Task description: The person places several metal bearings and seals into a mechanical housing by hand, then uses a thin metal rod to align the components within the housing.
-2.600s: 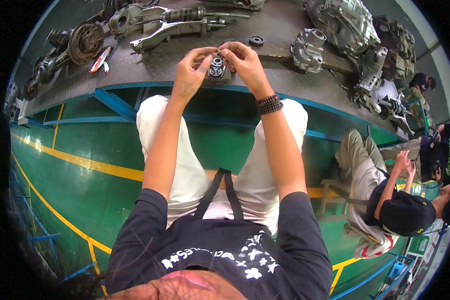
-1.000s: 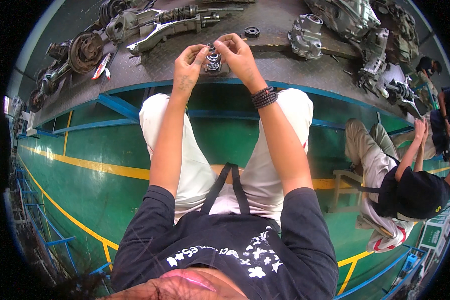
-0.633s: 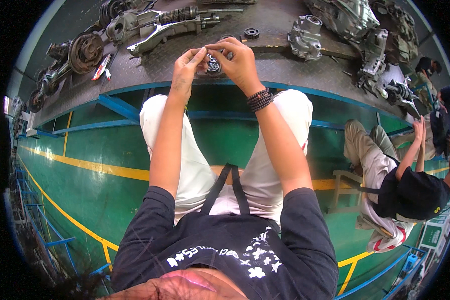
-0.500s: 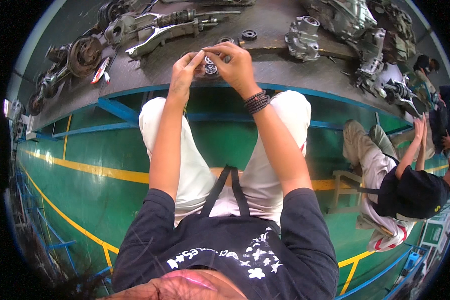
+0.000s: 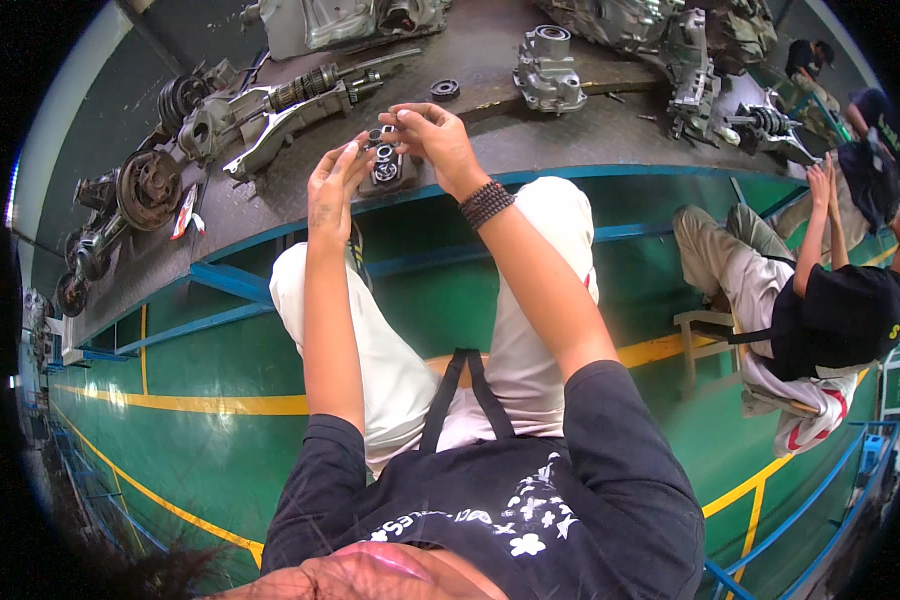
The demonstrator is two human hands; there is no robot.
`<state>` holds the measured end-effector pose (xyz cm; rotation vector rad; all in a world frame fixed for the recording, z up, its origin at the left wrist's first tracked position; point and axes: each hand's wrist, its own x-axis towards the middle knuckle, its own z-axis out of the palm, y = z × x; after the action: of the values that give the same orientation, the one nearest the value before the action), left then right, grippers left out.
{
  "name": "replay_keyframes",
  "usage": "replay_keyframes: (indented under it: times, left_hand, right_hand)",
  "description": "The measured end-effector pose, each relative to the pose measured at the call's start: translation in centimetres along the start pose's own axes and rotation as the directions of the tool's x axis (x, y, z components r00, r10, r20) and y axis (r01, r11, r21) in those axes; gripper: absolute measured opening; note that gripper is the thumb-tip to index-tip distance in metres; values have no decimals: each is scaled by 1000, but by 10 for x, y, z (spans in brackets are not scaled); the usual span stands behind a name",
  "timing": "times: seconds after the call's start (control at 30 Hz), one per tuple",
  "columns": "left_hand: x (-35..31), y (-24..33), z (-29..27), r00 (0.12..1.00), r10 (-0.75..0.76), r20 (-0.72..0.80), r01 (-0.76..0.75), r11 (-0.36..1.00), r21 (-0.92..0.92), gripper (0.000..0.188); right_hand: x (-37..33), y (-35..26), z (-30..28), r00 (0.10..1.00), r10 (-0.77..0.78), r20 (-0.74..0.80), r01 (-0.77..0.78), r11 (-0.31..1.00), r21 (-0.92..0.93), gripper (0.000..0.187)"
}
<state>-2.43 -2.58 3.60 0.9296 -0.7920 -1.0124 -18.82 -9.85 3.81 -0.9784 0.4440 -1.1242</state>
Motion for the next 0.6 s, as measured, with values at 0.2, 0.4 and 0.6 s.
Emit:
replay_keyframes:
  times: [0.2,0.4,0.6]
  left_hand:
    - [2,0,-2,999,10,34,-5,989,-151,16]
    - [2,-1,-2,993,53,102,-38,989,-144,22]
    - [1,2,-2,995,35,89,-23,990,-137,23]
  right_hand:
    - [-1,-1,2,999,37,19,-38,998,51,26]
    - [-2,-1,2,1000,-1,22,3,998,-63,26]
    - [-1,2,-2,1000,10,6,-9,989,-145,24]
